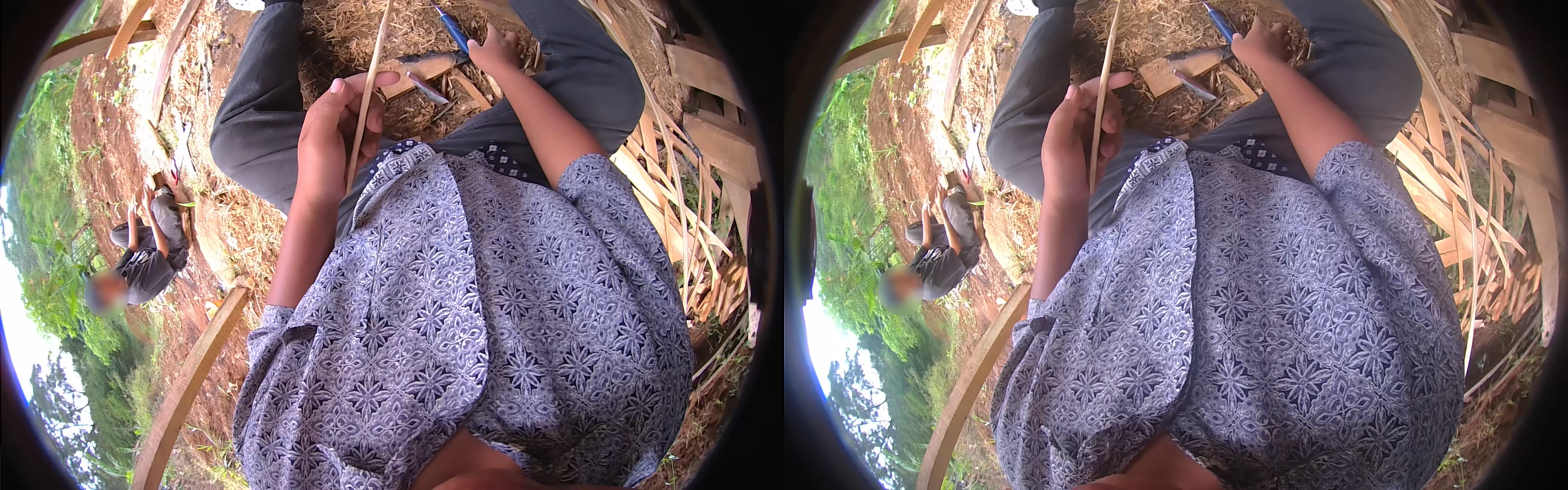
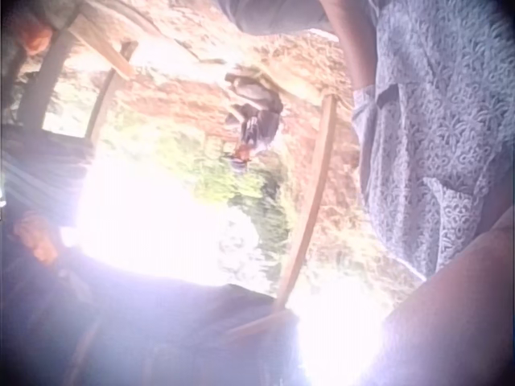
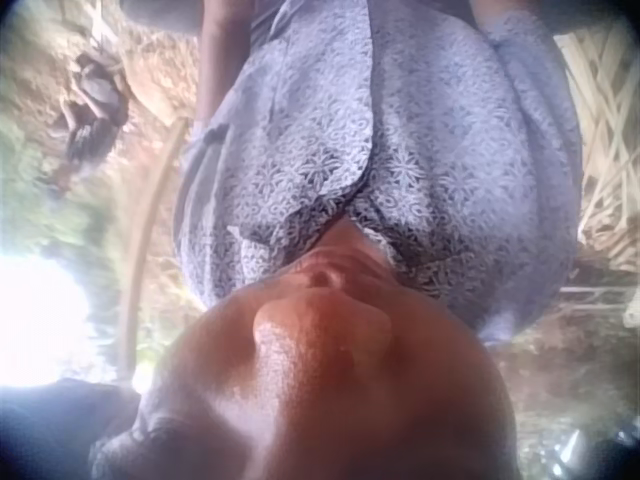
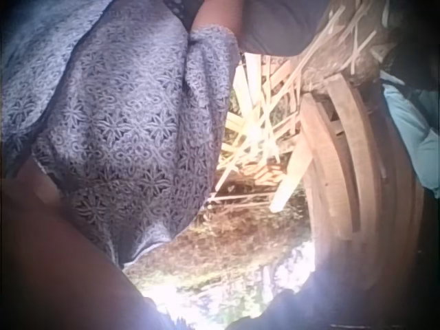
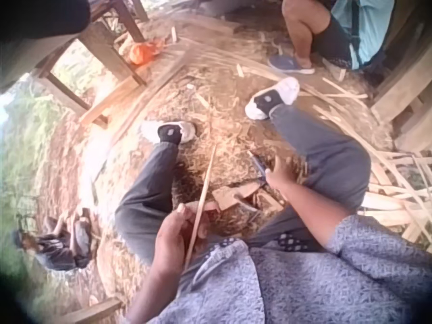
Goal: The person sits on the ground and uses a knife to shave and shape a thin wooden stick. They repeatedly rotate the stick and scrape it against a small wooden block to refine its edges and surface.
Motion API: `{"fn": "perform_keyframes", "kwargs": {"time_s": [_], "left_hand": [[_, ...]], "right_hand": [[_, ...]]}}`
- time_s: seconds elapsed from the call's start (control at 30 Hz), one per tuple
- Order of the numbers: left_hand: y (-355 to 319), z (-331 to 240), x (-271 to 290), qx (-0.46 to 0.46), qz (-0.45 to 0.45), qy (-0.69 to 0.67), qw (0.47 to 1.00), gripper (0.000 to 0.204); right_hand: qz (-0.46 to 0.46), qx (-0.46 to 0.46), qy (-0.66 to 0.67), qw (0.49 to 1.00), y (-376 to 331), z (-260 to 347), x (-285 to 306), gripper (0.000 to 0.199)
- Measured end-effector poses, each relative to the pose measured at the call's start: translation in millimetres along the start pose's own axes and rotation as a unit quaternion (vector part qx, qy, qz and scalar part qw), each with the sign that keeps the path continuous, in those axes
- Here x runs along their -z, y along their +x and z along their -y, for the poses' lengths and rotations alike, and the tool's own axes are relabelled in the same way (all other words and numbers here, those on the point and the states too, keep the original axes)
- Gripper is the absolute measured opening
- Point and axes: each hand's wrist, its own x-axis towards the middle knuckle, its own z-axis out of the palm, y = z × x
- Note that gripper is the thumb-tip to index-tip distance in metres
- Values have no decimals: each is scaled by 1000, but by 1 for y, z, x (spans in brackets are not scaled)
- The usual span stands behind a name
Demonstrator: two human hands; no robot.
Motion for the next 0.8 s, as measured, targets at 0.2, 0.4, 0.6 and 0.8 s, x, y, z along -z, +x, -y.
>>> {"fn": "perform_keyframes", "kwargs": {"time_s": [0.2,0.4,0.6,0.8], "left_hand": [[3,2,0,-25,6,-66,997,50],[7,-2,-1,-27,23,-20,999,51],[1,1,-4,-32,13,-27,999,51],[-2,3,-5,-38,9,-57,998,52]], "right_hand": [[77,264,56,960,-71,47,31,32],[186,247,91,947,-59,35,-7,19],[168,302,79,935,-76,42,4,28],[177,263,108,942,-67,43,-7,23]]}}
